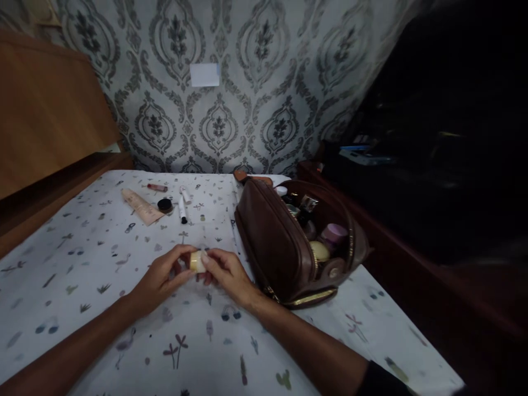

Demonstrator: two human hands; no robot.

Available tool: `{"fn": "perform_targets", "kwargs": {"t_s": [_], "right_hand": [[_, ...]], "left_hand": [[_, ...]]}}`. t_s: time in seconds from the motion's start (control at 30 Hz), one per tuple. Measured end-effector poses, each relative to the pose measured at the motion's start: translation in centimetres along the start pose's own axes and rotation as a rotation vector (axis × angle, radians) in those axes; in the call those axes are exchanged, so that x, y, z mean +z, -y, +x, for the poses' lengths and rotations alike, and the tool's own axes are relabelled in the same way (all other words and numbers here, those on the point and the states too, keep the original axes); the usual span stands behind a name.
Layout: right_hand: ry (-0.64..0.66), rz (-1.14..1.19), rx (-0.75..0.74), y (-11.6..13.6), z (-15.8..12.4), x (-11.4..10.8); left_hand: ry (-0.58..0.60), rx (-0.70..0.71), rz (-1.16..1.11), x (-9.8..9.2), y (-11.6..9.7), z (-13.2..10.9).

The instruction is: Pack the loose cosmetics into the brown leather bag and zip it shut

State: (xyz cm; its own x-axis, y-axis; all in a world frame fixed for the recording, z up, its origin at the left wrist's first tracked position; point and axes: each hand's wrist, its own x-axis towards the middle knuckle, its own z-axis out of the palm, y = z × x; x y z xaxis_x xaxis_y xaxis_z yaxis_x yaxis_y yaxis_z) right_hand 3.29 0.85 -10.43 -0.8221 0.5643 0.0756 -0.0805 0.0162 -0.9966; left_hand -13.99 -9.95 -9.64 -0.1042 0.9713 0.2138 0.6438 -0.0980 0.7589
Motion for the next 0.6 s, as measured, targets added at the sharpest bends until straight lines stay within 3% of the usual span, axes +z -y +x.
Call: {"fn": "perform_targets", "kwargs": {"t_s": [0.27,0.43,0.6], "right_hand": [[-0.011,0.010,0.078,0.0,-0.1,0.0],[-0.016,0.051,0.078,0.0,-0.1,0.1],[-0.089,0.041,0.063,-0.6,0.1,0.2]], "left_hand": [[-0.165,0.049,0.067,1.1,-0.2,-0.6],[-0.126,0.110,0.108,0.6,0.1,-0.1],[-0.177,0.002,0.118,0.9,0.0,0.5]]}}
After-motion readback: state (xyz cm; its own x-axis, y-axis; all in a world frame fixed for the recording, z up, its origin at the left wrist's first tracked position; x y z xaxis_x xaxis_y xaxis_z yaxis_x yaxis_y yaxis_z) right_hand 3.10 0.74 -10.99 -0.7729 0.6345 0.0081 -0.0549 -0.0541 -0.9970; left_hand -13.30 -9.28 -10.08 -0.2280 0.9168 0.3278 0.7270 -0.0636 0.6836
